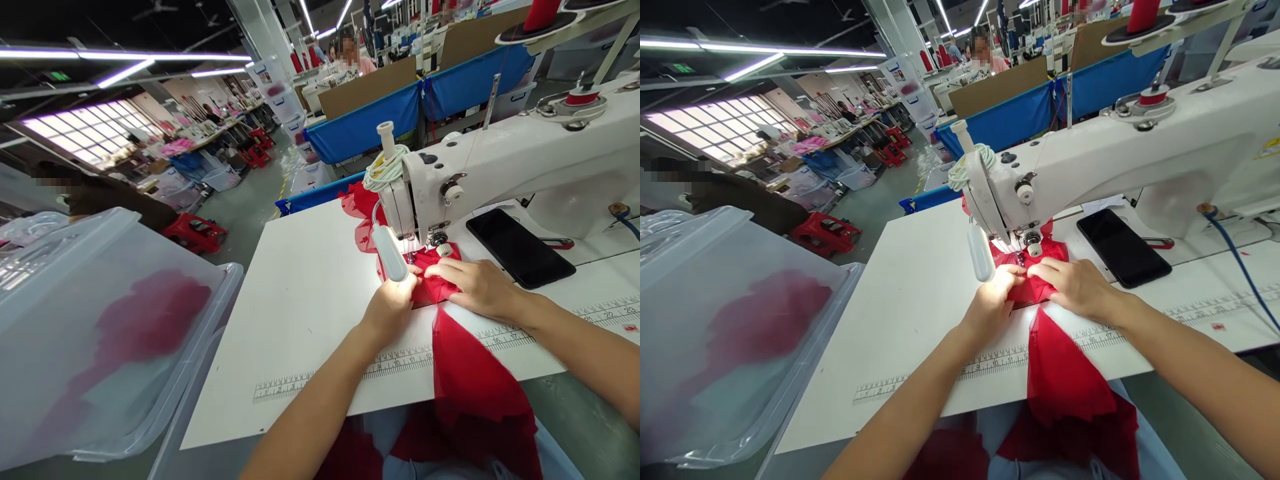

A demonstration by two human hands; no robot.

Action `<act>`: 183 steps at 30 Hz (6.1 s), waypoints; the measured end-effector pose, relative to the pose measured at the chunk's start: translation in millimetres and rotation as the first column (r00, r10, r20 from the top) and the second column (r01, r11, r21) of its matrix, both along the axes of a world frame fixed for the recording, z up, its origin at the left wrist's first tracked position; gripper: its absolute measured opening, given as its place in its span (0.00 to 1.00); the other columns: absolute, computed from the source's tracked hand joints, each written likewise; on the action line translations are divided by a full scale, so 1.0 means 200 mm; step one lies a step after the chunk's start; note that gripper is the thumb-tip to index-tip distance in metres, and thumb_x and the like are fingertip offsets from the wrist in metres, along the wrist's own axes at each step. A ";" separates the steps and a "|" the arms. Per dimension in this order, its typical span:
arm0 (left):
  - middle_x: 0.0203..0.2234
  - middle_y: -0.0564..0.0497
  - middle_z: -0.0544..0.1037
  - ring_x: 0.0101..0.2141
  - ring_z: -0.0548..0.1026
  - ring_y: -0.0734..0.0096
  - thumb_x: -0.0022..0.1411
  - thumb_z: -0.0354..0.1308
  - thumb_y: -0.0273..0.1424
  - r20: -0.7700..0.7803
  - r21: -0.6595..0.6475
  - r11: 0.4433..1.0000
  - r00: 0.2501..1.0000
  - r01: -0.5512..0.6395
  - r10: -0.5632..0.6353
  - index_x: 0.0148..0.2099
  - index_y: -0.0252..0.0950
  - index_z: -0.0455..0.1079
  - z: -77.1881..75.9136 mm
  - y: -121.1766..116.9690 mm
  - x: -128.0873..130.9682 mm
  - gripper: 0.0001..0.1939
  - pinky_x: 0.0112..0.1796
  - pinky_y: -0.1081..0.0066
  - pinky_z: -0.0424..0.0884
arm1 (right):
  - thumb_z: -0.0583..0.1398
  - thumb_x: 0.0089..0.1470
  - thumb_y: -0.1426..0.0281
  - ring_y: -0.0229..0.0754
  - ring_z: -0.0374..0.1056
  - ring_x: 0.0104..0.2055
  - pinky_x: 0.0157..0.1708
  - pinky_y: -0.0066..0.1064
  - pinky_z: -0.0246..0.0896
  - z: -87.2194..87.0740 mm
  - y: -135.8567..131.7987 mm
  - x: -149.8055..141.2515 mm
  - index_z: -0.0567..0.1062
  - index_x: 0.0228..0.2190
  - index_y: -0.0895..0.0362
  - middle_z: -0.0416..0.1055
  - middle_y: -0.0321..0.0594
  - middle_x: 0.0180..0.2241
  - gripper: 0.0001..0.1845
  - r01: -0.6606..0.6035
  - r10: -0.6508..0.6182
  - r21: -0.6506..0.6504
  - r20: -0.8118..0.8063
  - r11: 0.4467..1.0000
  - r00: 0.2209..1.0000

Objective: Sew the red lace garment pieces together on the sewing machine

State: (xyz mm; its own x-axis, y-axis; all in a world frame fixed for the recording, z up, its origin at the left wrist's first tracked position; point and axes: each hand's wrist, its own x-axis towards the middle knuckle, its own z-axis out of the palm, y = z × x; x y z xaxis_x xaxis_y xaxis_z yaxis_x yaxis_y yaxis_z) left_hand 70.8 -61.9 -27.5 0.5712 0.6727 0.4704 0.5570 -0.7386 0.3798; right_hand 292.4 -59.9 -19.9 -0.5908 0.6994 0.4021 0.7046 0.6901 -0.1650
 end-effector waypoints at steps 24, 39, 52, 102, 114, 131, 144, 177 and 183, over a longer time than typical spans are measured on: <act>0.27 0.51 0.70 0.30 0.68 0.68 0.72 0.45 0.26 -0.008 -0.170 0.985 1.000 -0.005 0.004 0.34 0.38 0.67 0.04 0.04 0.02 0.14 0.34 0.69 0.68 | 0.56 0.66 0.67 0.37 0.70 0.31 0.25 0.28 0.53 -0.01 0.00 -0.05 0.76 0.41 0.56 0.78 0.40 0.39 0.10 -0.002 0.030 0.179 -0.154 0.984 0.988; 0.29 0.52 0.74 0.33 0.72 0.67 0.62 0.58 0.26 0.137 -0.266 0.959 0.980 -0.102 0.143 0.33 0.38 0.67 0.03 0.03 0.04 0.04 0.36 0.69 0.71 | 0.54 0.66 0.69 0.36 0.68 0.25 0.26 0.27 0.60 -0.03 0.02 -0.09 0.72 0.32 0.53 0.74 0.35 0.26 0.10 0.007 0.014 0.055 -0.382 0.998 0.924; 0.28 0.52 0.69 0.31 0.67 0.69 0.69 0.48 0.22 -0.146 -0.134 0.991 0.989 -0.004 -0.016 0.32 0.37 0.67 0.09 0.05 0.00 0.13 0.30 0.71 0.64 | 0.57 0.64 0.71 0.38 0.66 0.28 0.27 0.30 0.56 -0.03 0.01 -0.07 0.73 0.35 0.55 0.72 0.35 0.26 0.06 -0.025 0.067 0.178 -0.235 0.984 0.970; 0.26 0.53 0.72 0.25 0.67 0.72 0.71 0.46 0.23 -0.166 0.151 0.988 0.984 -0.036 0.062 0.35 0.38 0.73 -0.03 0.00 0.00 0.16 0.26 0.74 0.61 | 0.58 0.53 0.82 0.40 0.63 0.36 0.29 0.31 0.48 -0.02 0.01 -0.01 0.73 0.32 0.56 0.71 0.40 0.36 0.09 -0.020 0.021 -0.013 0.085 1.000 0.996; 0.35 0.51 0.77 0.30 0.75 0.71 0.73 0.45 0.27 -0.202 0.031 0.999 0.978 -0.040 0.045 0.37 0.38 0.72 0.03 -0.05 0.01 0.15 0.30 0.73 0.73 | 0.52 0.53 0.85 0.40 0.58 0.31 0.28 0.32 0.46 -0.06 0.01 -0.02 0.68 0.27 0.56 0.68 0.38 0.29 0.13 -0.026 0.019 0.122 0.057 0.992 0.998; 0.56 0.39 0.71 0.43 0.76 0.59 0.76 0.38 0.40 -0.405 -0.120 0.992 0.911 0.029 -0.076 0.50 0.36 0.75 0.16 -0.13 -0.03 0.24 0.40 0.59 0.78 | 0.52 0.53 0.85 0.41 0.55 0.30 0.28 0.33 0.44 -0.04 0.02 -0.02 0.67 0.24 0.55 0.65 0.38 0.26 0.14 -0.075 0.072 0.165 0.024 0.983 0.997; 0.41 0.38 0.74 0.32 0.66 0.61 0.75 0.34 0.46 -0.427 -0.062 0.997 0.902 0.047 -0.069 0.50 0.35 0.77 0.21 -0.11 -0.04 0.32 0.35 0.61 0.68 | 0.51 0.51 0.85 0.42 0.55 0.28 0.26 0.34 0.45 -0.05 0.03 -0.02 0.65 0.22 0.54 0.64 0.37 0.25 0.16 -0.084 0.077 0.238 0.037 0.968 0.996; 0.43 0.38 0.77 0.40 0.69 0.56 0.74 0.25 0.47 -0.402 -0.003 1.000 0.916 0.004 -0.005 0.53 0.34 0.76 0.16 -0.11 -0.02 0.40 0.38 0.59 0.68 | 0.52 0.51 0.86 0.40 0.55 0.27 0.25 0.32 0.45 -0.03 0.05 -0.02 0.64 0.21 0.54 0.62 0.36 0.22 0.16 -0.039 0.029 0.290 0.038 0.956 0.999; 0.48 0.36 0.77 0.43 0.70 0.55 0.74 0.27 0.49 -0.416 0.047 0.999 0.909 -0.020 0.038 0.54 0.34 0.75 0.14 -0.10 -0.01 0.38 0.42 0.58 0.69 | 0.56 0.55 0.80 0.40 0.54 0.27 0.26 0.32 0.46 -0.04 0.05 -0.02 0.63 0.21 0.54 0.62 0.36 0.23 0.15 -0.024 0.017 0.239 0.028 0.971 0.999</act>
State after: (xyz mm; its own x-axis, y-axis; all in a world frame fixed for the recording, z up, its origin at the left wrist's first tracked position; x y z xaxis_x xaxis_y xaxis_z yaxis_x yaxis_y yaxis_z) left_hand 68.3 -82.5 0.5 0.7019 0.6771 0.2213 0.6792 -0.7298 0.0786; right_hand 288.7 -49.1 -27.0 -0.6163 0.5724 0.5408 0.6918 0.7216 0.0247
